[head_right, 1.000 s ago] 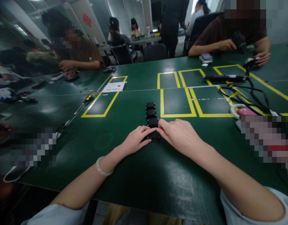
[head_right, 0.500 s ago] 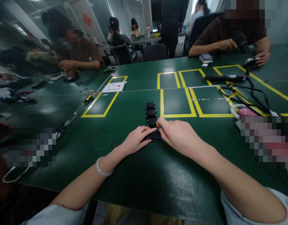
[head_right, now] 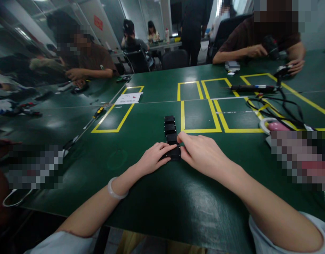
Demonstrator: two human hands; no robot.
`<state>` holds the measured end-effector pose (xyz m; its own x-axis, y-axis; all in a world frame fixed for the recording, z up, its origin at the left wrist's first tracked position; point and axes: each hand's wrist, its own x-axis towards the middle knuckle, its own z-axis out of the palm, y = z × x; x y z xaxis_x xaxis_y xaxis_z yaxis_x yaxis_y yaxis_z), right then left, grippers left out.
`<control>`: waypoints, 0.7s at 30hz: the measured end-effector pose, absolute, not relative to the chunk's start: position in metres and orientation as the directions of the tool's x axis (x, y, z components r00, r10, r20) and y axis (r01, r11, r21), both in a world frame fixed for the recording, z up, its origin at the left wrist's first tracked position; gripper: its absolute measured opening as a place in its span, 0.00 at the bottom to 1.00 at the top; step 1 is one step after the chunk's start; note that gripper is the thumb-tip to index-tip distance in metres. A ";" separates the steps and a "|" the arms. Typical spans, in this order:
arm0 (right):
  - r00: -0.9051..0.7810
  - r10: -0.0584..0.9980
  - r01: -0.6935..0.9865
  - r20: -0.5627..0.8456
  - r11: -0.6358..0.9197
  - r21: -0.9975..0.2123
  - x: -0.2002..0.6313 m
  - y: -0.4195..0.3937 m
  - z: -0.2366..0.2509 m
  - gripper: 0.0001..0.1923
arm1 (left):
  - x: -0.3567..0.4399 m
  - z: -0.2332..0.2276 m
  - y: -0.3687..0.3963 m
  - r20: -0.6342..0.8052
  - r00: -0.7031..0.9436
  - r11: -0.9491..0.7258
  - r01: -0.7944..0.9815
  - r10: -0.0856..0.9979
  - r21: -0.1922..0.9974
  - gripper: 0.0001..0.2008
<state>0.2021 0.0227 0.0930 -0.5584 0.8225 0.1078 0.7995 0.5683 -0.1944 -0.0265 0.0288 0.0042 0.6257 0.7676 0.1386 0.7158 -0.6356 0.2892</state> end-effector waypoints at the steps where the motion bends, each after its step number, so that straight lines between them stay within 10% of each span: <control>1: -0.559 0.822 0.798 0.109 0.569 -0.198 0.202 0.023 0.093 0.08 | -0.026 0.004 0.029 0.139 0.625 -0.635 0.716 0.768 0.289 0.25; 21: -0.557 0.827 0.812 0.074 0.561 -0.163 0.203 0.025 0.091 0.11 | -0.027 0.005 0.029 0.130 0.632 -0.640 0.715 0.764 0.280 0.25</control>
<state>0.2032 0.0248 0.0912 -0.5566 0.8275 0.0742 0.8118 0.5606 -0.1634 -0.0268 0.0291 0.0050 0.6325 0.7636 0.1300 0.7154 -0.6402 0.2798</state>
